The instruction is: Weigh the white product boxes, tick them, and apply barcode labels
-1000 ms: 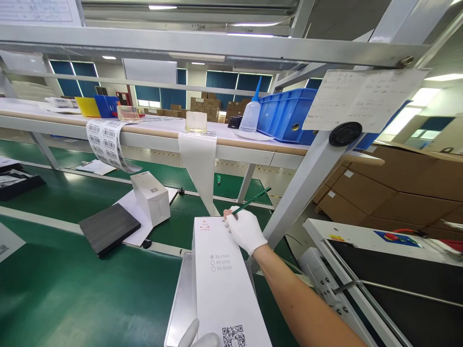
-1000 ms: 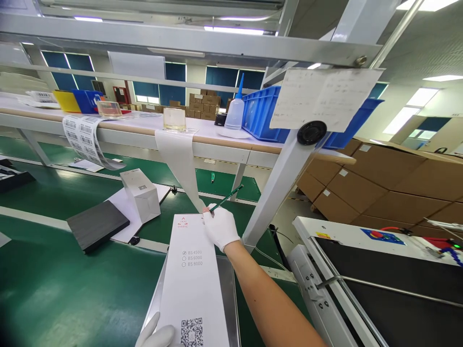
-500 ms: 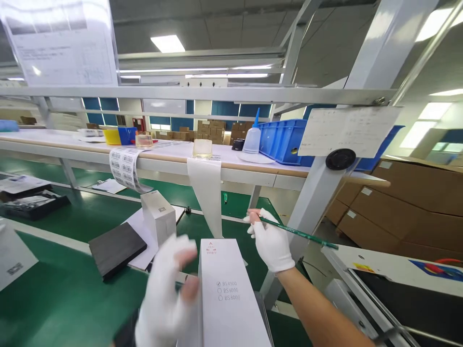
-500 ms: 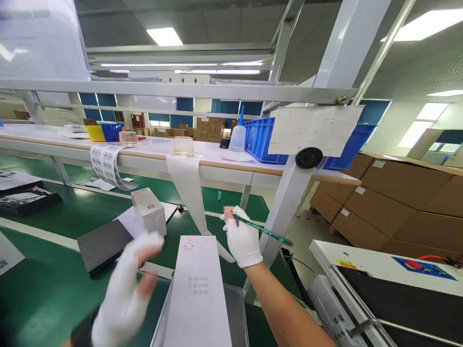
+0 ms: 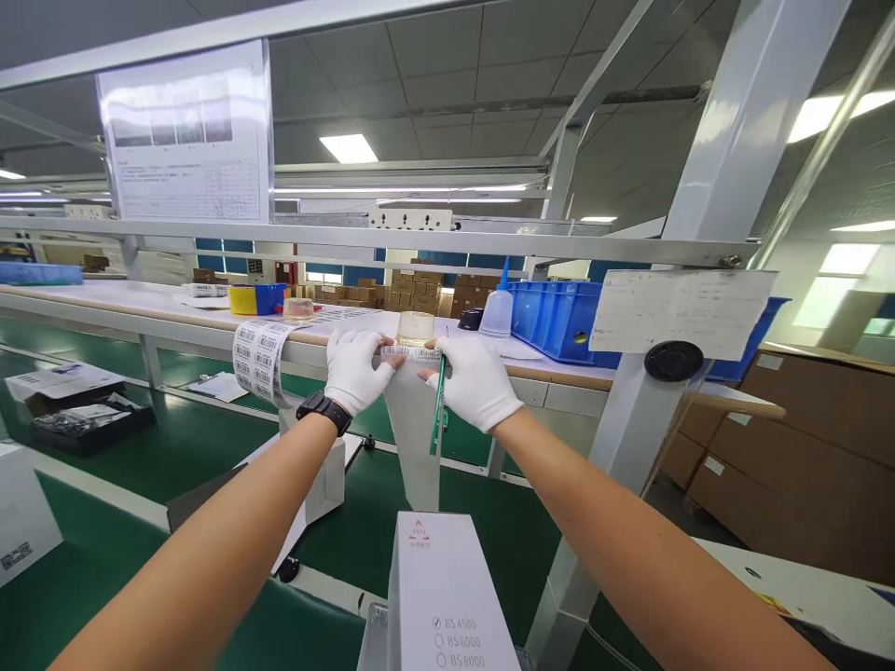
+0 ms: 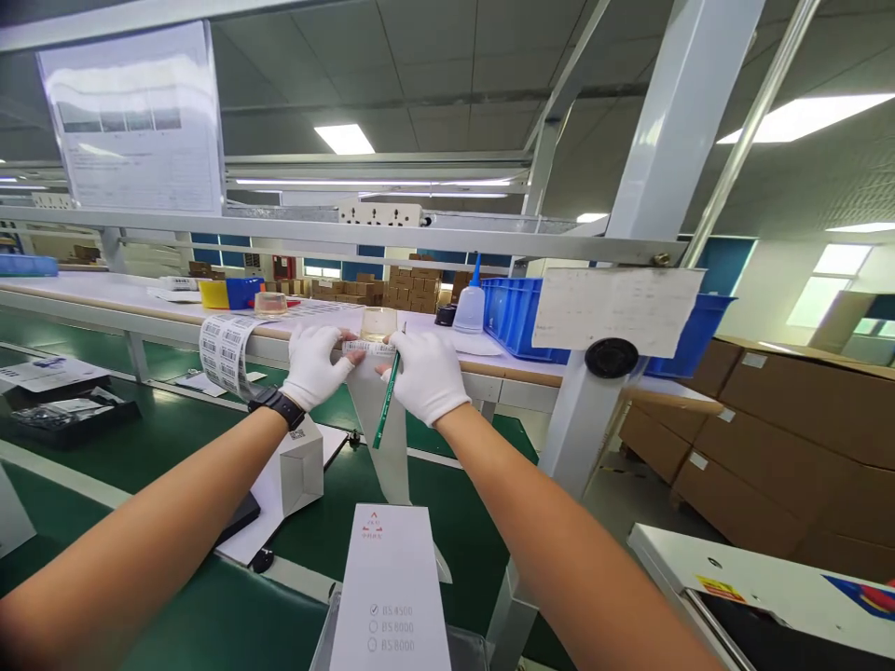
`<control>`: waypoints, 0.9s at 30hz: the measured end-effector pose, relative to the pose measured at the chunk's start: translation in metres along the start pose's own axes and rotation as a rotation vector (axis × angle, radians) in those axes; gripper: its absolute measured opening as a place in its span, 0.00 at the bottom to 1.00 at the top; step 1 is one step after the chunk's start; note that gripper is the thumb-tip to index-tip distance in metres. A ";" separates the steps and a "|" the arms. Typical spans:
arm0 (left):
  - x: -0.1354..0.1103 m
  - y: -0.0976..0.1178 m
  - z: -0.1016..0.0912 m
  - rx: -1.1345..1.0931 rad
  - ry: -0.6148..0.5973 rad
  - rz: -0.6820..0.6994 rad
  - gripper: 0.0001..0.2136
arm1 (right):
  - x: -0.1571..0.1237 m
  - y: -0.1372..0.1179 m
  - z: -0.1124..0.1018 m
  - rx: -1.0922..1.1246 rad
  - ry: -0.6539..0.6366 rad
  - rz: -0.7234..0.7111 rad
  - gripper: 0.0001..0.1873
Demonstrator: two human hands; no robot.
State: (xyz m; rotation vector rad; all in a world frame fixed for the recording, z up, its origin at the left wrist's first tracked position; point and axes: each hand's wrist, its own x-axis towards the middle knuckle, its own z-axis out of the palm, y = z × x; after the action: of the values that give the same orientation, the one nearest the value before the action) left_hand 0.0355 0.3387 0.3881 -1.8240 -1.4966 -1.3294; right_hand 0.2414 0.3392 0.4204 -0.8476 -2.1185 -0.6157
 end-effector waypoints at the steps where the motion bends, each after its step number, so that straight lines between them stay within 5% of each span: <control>1: -0.001 -0.002 0.000 -0.023 0.003 -0.003 0.14 | 0.007 -0.002 0.002 -0.043 -0.034 0.014 0.16; 7: -0.001 -0.007 -0.002 -0.051 0.008 0.003 0.16 | 0.024 -0.018 0.010 -0.247 -0.080 -0.049 0.08; 13: -0.001 -0.004 -0.009 -0.049 -0.067 0.007 0.18 | 0.025 -0.018 0.016 -0.302 0.053 -0.240 0.07; 17: 0.009 -0.010 -0.026 -0.025 -0.201 0.044 0.29 | 0.006 -0.031 0.014 -0.137 0.154 -0.295 0.11; 19: 0.001 -0.013 -0.037 -0.053 -0.237 0.097 0.34 | -0.025 -0.041 0.010 0.103 0.202 -0.175 0.13; 22: -0.058 -0.004 -0.052 -0.143 -0.160 0.069 0.33 | -0.096 -0.048 0.002 0.496 0.241 0.238 0.12; 27: -0.247 0.059 -0.078 -0.452 -0.141 -0.065 0.31 | -0.212 -0.026 0.000 0.704 0.126 0.875 0.20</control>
State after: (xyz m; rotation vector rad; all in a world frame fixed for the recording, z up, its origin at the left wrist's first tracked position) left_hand 0.0692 0.1322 0.2236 -2.1979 -1.4165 -1.7110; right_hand 0.3264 0.2443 0.2494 -1.1285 -1.4506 0.4919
